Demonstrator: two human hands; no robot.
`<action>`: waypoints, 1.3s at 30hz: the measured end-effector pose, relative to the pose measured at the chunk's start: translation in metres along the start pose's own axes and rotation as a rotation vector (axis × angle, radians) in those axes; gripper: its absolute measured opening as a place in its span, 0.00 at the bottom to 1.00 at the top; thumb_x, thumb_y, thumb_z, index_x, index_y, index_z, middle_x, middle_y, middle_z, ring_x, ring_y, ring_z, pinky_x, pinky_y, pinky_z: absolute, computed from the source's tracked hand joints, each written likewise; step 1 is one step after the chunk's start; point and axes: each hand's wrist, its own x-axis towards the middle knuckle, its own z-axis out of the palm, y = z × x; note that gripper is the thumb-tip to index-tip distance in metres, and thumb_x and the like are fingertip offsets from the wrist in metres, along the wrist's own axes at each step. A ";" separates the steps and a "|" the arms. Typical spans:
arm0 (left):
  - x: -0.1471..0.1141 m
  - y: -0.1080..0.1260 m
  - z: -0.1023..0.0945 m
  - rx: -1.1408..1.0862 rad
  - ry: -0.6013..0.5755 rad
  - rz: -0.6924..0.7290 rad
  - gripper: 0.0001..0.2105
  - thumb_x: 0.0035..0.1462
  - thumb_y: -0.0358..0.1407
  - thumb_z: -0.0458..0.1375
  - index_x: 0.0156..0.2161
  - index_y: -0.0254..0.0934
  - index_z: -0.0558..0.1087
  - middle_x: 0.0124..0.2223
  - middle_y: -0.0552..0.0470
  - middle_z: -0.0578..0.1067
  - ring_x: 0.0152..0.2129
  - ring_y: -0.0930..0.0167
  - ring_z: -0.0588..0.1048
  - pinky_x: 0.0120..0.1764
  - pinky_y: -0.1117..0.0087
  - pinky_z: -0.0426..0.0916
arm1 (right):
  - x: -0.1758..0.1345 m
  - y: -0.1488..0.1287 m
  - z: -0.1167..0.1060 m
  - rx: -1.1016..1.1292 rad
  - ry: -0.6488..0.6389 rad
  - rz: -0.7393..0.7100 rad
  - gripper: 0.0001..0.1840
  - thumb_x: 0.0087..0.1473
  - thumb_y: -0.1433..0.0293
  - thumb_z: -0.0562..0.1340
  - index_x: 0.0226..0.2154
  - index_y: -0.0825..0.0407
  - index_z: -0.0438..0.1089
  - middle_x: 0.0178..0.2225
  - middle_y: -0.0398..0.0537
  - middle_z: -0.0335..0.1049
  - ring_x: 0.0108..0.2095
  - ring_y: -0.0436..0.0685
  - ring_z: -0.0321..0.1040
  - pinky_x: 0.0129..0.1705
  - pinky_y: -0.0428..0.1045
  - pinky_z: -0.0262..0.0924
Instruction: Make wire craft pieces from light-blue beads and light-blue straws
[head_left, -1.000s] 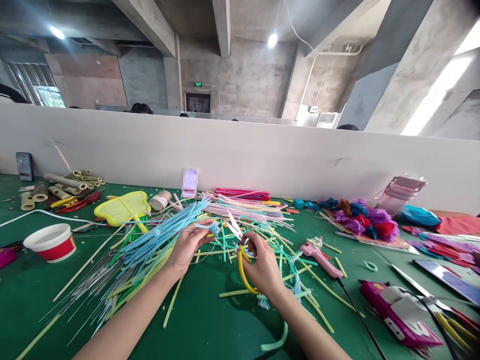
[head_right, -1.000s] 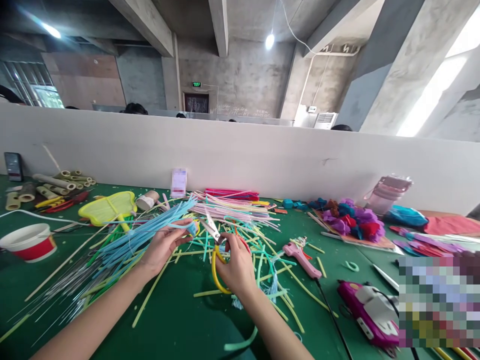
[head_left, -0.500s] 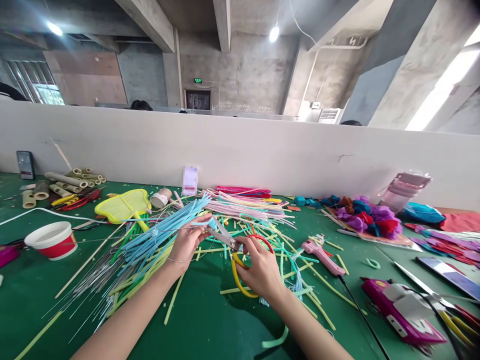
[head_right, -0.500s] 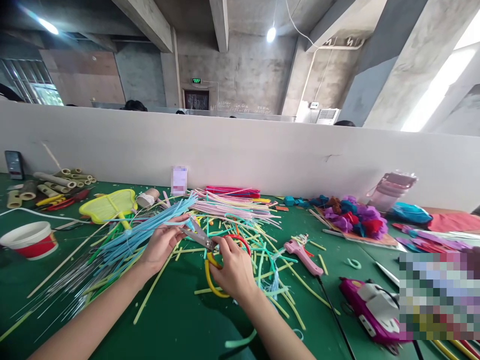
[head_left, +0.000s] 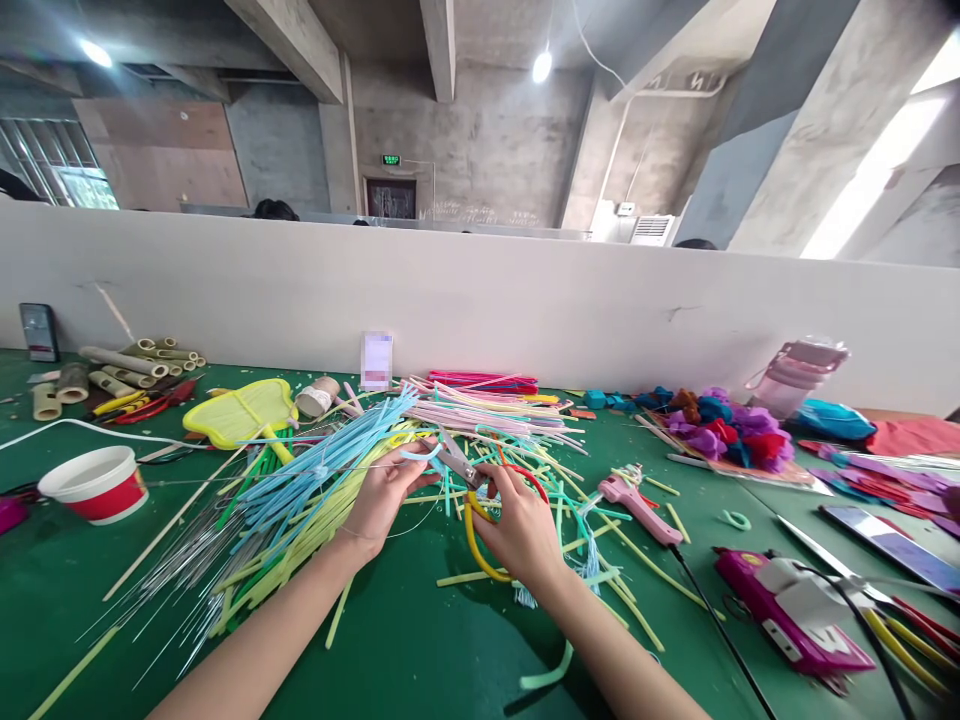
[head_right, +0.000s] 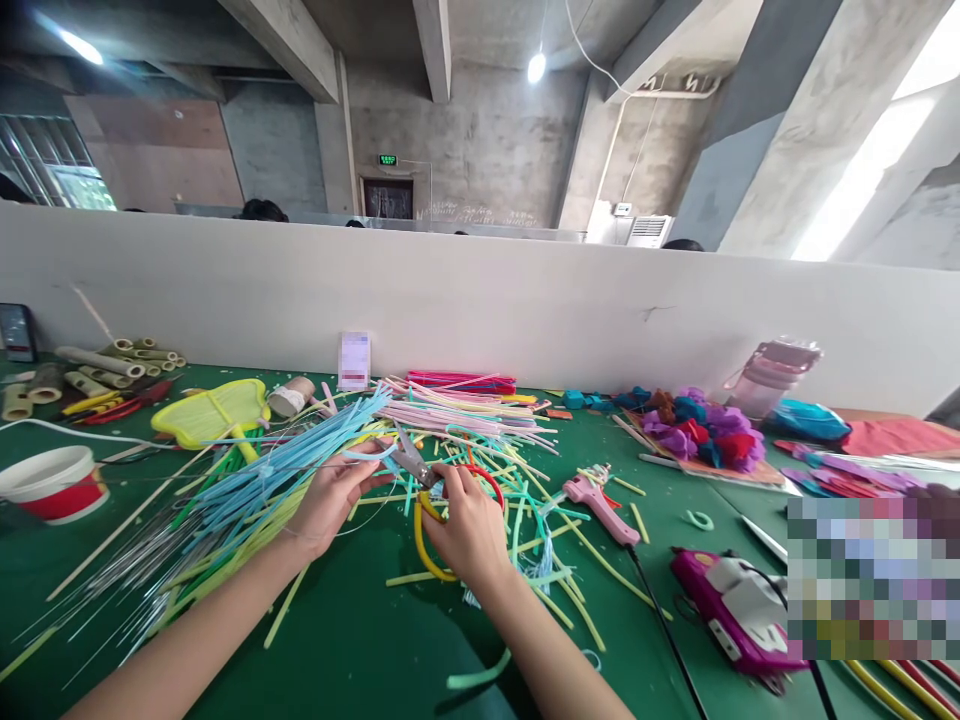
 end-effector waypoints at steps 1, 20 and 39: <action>0.000 0.000 0.000 0.001 -0.001 0.000 0.16 0.52 0.42 0.69 0.44 0.38 0.81 0.52 0.45 0.79 0.45 0.60 0.78 0.49 0.59 0.74 | 0.000 0.001 0.000 -0.009 0.000 -0.007 0.19 0.58 0.63 0.60 0.52 0.47 0.67 0.39 0.47 0.75 0.35 0.57 0.73 0.32 0.48 0.61; 0.004 0.002 -0.001 -0.082 0.036 -0.059 0.13 0.47 0.36 0.71 0.39 0.33 0.82 0.38 0.48 0.82 0.35 0.67 0.79 0.44 0.63 0.77 | 0.003 0.018 0.015 -0.219 -0.075 -0.114 0.22 0.63 0.65 0.60 0.59 0.50 0.64 0.49 0.53 0.76 0.44 0.61 0.76 0.34 0.48 0.64; 0.006 -0.004 -0.005 -0.074 0.001 -0.152 0.12 0.49 0.33 0.69 0.40 0.31 0.82 0.40 0.46 0.82 0.34 0.68 0.80 0.44 0.65 0.77 | 0.010 0.023 0.013 -0.347 -0.119 -0.202 0.12 0.57 0.68 0.60 0.43 0.51 0.73 0.35 0.49 0.80 0.32 0.58 0.75 0.26 0.50 0.42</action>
